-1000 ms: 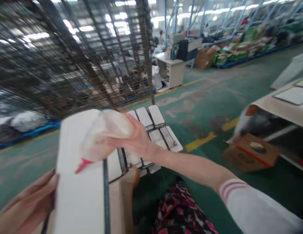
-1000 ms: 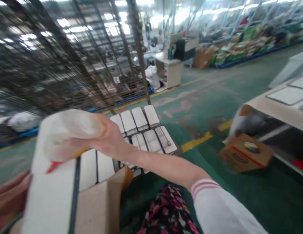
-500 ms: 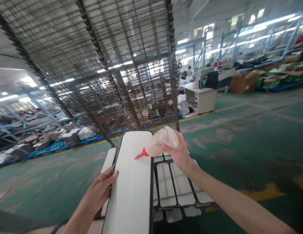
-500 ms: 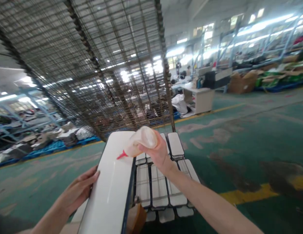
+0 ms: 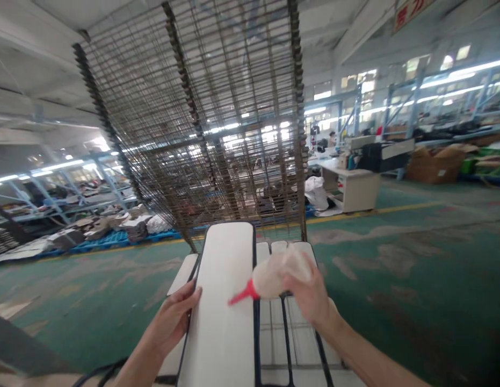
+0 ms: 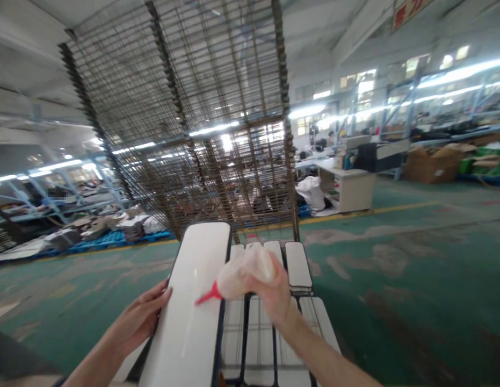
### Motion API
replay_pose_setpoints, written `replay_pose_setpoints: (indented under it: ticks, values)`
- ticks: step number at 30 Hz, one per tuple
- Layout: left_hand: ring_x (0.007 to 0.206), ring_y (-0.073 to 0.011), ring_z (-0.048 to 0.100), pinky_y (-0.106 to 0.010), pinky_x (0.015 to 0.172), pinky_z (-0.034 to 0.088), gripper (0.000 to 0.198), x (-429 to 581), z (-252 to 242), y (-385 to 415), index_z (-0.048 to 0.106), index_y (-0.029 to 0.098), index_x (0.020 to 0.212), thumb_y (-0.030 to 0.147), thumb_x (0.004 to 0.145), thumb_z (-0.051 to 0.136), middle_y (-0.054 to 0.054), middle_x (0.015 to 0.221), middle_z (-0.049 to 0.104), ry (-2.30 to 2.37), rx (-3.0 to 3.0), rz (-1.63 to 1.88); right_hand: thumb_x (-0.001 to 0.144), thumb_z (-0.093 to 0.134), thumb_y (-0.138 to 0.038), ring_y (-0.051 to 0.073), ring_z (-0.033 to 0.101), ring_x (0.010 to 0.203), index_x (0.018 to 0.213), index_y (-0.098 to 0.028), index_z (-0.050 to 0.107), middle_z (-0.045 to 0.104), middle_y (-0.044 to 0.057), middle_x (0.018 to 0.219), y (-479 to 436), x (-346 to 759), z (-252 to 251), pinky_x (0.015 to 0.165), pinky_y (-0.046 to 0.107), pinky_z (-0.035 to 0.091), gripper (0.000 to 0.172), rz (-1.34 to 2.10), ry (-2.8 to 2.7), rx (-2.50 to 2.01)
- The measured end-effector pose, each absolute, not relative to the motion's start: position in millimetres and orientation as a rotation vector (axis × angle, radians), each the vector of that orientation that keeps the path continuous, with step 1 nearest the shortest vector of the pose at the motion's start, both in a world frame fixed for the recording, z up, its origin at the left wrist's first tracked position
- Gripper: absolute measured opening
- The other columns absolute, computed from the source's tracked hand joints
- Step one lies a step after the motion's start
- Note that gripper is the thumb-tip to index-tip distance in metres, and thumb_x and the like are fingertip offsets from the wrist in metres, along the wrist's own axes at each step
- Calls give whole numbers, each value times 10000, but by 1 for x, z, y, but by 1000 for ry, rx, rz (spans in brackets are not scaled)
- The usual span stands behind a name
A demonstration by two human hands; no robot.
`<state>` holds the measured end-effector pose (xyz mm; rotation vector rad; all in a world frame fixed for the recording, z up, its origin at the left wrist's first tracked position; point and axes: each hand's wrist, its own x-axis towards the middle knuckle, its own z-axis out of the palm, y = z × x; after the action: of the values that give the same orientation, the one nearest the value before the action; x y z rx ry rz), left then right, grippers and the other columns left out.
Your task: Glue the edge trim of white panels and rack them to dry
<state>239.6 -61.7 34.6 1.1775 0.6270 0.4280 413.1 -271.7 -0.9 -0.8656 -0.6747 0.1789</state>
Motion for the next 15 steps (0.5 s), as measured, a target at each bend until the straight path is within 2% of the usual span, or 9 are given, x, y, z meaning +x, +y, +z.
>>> replay_pose_setpoints:
  ticks: [3, 9, 15]
  values:
    - [602, -139, 666, -195, 573, 515, 481, 244, 30, -61, 743, 158, 922, 240, 477, 907, -19, 776, 774, 633, 1169, 448, 582, 874, -336, 256, 666, 850, 1091, -238, 644, 724, 36, 940, -279, 404, -13, 756, 351, 554, 566, 271, -718, -915]
    - [653, -154, 675, -214, 630, 521, 496, 255, 30, -75, 732, 168, 991, 246, 526, 888, -24, 810, 776, 585, 1211, 397, 591, 865, -382, 219, 645, 836, 1020, -226, 643, 706, 24, 921, -275, 438, 16, 808, 357, 539, 507, -77, -554, -806]
    - [660, -160, 668, -206, 597, 491, 487, 262, 29, -91, 725, 153, 998, 243, 540, 863, -43, 841, 775, 606, 1234, 424, 561, 881, -358, 236, 673, 843, 1066, -231, 656, 721, 33, 948, -281, 418, -3, 751, 328, 566, 567, 165, -801, -943]
